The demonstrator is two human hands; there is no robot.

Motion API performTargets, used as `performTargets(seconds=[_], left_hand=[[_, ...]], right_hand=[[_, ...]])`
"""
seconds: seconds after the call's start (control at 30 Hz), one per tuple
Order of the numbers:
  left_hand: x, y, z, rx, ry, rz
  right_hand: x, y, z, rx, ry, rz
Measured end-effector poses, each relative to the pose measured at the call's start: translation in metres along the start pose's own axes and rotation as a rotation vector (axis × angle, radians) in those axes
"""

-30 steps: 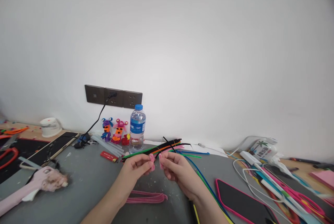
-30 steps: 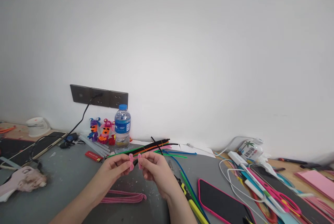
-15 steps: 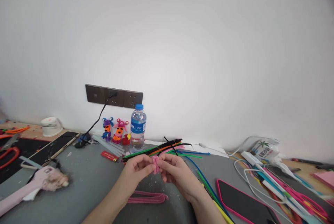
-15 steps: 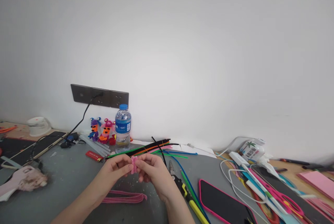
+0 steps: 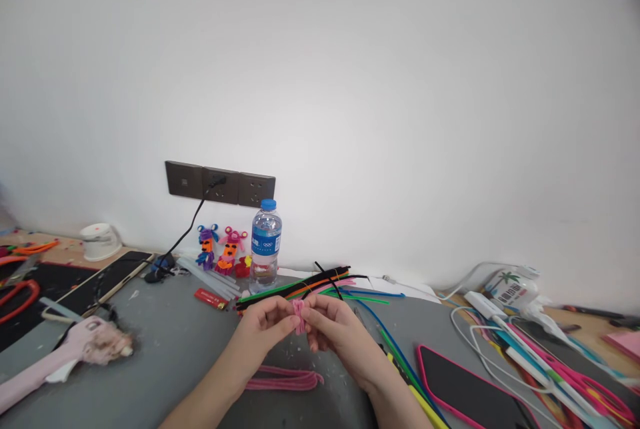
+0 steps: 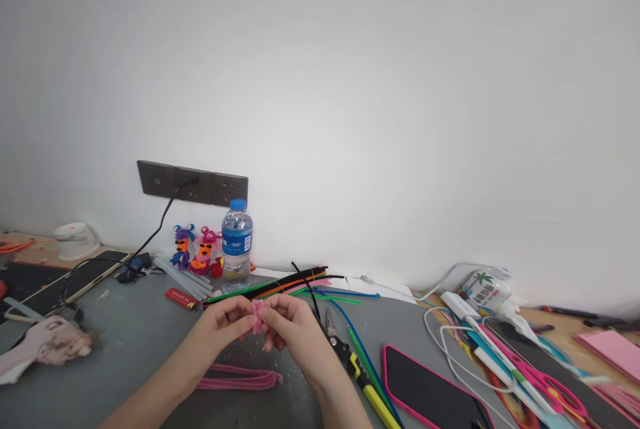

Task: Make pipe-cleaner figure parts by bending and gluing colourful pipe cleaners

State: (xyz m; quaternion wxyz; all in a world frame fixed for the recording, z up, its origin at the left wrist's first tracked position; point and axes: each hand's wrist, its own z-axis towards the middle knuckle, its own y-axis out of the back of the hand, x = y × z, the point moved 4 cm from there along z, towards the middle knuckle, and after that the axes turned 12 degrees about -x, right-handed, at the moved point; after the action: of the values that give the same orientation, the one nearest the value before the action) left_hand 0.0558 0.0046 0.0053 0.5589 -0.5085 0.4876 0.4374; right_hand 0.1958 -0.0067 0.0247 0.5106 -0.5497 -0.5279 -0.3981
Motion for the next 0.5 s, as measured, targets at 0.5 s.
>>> performTargets(seconds=[0.5], left_hand=[[-0.0022, -0.0023, -0.0013, 0.062, -0.115, 0.193]], right_hand=[[-0.0043, 0.0041, -0.0001, 0.055, 0.011, -0.153]])
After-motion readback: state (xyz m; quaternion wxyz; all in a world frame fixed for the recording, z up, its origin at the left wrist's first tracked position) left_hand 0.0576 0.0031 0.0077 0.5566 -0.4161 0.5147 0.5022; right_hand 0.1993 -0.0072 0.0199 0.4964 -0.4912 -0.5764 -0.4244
